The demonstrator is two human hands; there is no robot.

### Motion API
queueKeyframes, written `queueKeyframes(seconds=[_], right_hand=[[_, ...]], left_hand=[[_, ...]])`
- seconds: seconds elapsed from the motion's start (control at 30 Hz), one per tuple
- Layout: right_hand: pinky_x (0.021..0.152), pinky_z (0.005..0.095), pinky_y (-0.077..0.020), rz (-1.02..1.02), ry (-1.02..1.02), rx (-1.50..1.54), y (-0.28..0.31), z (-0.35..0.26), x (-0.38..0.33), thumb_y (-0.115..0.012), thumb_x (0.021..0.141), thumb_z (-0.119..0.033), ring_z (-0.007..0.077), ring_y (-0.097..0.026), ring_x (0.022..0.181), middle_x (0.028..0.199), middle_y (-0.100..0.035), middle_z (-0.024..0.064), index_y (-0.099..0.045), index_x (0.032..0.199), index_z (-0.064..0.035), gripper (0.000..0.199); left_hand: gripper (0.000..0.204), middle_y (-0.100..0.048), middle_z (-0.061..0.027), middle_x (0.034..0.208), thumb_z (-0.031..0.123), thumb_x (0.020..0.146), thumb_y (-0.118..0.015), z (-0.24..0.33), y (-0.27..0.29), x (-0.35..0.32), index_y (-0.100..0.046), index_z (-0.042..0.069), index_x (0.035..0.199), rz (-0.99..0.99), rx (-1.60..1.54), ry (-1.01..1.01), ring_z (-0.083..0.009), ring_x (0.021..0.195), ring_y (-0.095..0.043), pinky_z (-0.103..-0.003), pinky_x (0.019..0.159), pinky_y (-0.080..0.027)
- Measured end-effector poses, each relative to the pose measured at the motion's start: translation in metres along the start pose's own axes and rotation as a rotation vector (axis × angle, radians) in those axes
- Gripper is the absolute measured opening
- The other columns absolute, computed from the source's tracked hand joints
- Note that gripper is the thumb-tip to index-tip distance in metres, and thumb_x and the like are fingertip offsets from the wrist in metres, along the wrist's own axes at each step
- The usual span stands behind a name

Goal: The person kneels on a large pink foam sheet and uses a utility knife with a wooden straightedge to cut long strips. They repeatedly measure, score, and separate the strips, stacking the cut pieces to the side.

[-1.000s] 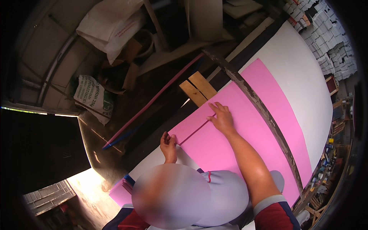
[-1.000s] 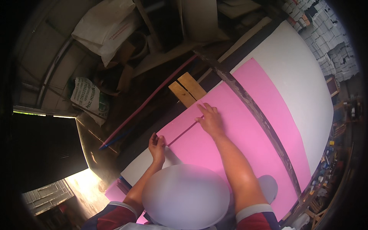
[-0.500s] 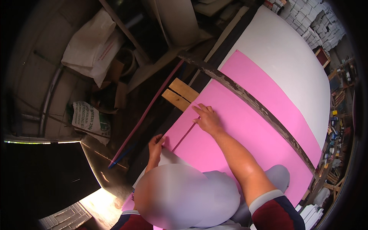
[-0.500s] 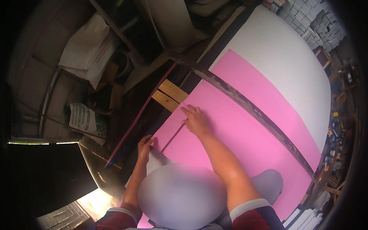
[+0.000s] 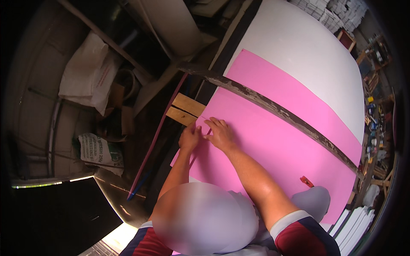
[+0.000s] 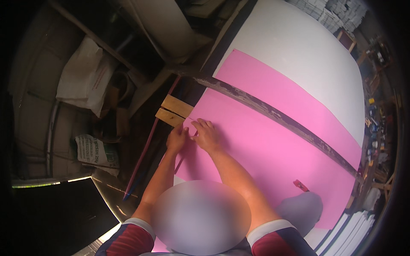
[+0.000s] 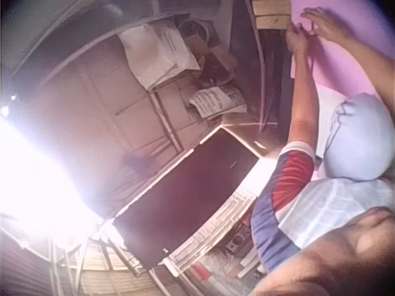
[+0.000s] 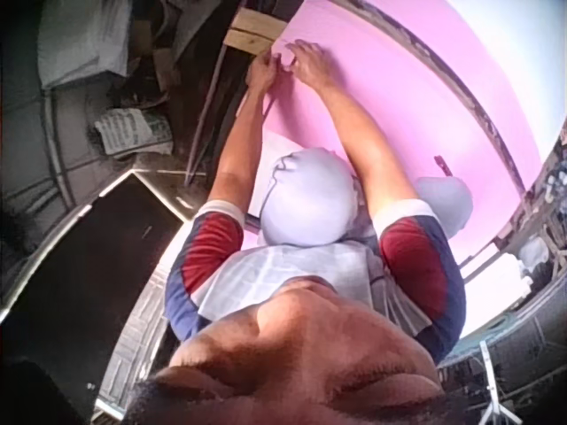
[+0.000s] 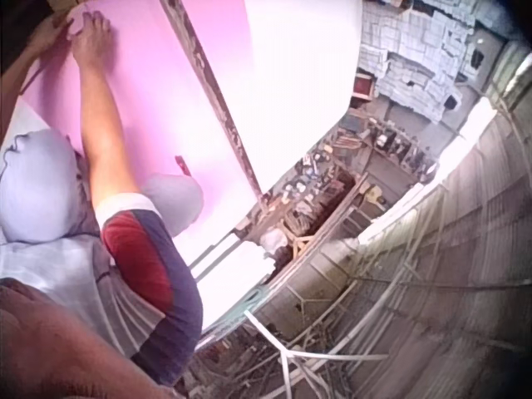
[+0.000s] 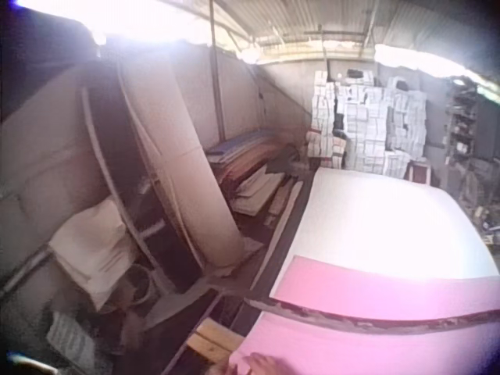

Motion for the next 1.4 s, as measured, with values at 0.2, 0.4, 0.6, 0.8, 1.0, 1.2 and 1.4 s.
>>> queueKeyframes(seconds=[0.2, 0.4, 0.6, 0.8, 1.0, 1.2, 1.4], right_hand=[[0.113, 0.057, -0.0393, 0.273, -0.21, -0.166, 0.043, 0.078, -0.072, -0.078, 0.088, -0.041, 0.0344, -0.045, 0.14, 0.155, -0.05, 0.008, -0.061, 0.144, -0.0219, 0.061], [0.113, 0.0579, -0.0379, 0.451, -0.733, -0.369, 0.127, 0.198, -0.208, -0.064, 0.096, -0.055, 0.0381, -0.045, 0.14, 0.153, -0.05, 0.0138, -0.058, 0.148, -0.0246, 0.06], [0.097, 0.0502, -0.0468, 0.816, -1.587, -0.388, 0.202, 0.265, -0.395, -0.069, 0.092, -0.06, 0.0368, -0.051, 0.121, 0.13, -0.051, 0.0181, -0.048, 0.155, -0.0286, 0.074], [0.097, 0.0525, -0.0497, 0.97, -1.841, -0.063, 0.186, 0.303, -0.467, -0.071, 0.095, -0.048, 0.0411, -0.05, 0.12, 0.128, -0.047, 0.0252, -0.054, 0.142, -0.0199, 0.057], [0.095, 0.0499, -0.0514, 0.926, -1.514, -0.197, 0.172, 0.285, -0.377, -0.068, 0.095, -0.019, 0.0395, -0.057, 0.113, 0.124, -0.055, 0.0226, -0.058, 0.121, -0.0123, 0.028], [0.085, 0.0452, -0.0561, 0.942, -0.812, 0.037, 0.139, 0.205, -0.253, -0.061, 0.091, -0.001, 0.0346, -0.068, 0.092, 0.11, -0.068, 0.0213, -0.055, 0.141, -0.0026, 0.05], [0.096, 0.0495, -0.0538, 0.46, -0.435, 0.388, 0.08, 0.106, -0.102, -0.059, 0.098, -0.008, 0.0427, -0.067, 0.111, 0.128, -0.066, 0.0247, -0.059, 0.138, -0.0022, 0.04]], left_hand=[[0.057, -0.069, -0.0189, 0.136, 0.047, 0.1, -0.064, -0.016, -0.003, 0.021, -0.061, 0.015, 0.146, 0.056, -0.042, -0.16, -0.0385, 0.127, -0.065, -0.047, 0.104, -0.051], [0.055, -0.064, -0.0262, 0.138, 0.027, 0.104, -0.064, 0.001, -0.016, 0.022, -0.055, -0.013, 0.141, -0.093, -0.234, -0.382, -0.03, 0.129, -0.061, -0.038, 0.111, -0.044], [0.052, -0.071, -0.0224, 0.122, 0.027, 0.104, -0.065, -0.012, -0.007, 0.032, -0.058, -0.009, 0.14, -0.036, -0.131, -0.382, -0.0301, 0.113, -0.066, -0.04, 0.102, -0.048], [0.052, -0.066, -0.0225, 0.136, 0.026, 0.105, -0.064, -0.026, -0.013, 0.045, -0.057, -0.007, 0.143, 0.012, -0.05, -0.345, -0.0294, 0.128, -0.06, -0.038, 0.108, -0.044], [0.054, -0.063, -0.0236, 0.142, 0.026, 0.103, -0.067, -0.044, -0.012, 0.053, -0.058, -0.01, 0.142, -0.052, -0.232, -0.351, -0.0294, 0.131, -0.059, -0.037, 0.112, -0.042], [0.059, -0.069, -0.0257, 0.132, 0.04, 0.098, -0.068, -0.019, -0.008, 0.036, -0.063, -0.002, 0.139, 0.057, -0.046, -0.228, -0.0383, 0.125, -0.066, -0.044, 0.106, -0.05], [0.056, -0.068, -0.0182, 0.136, 0.047, 0.098, -0.066, -0.01, 0.003, 0.005, -0.06, 0.025, 0.148, -0.01, -0.009, -0.008, -0.0389, 0.127, -0.064, -0.048, 0.104, -0.051]])
Point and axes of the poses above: each hand's wrist, its own x-axis towards the middle knuckle, its own y-axis out of the back of the hand, z = x × y, the point moved 10 cm from there along x, towards the middle knuckle
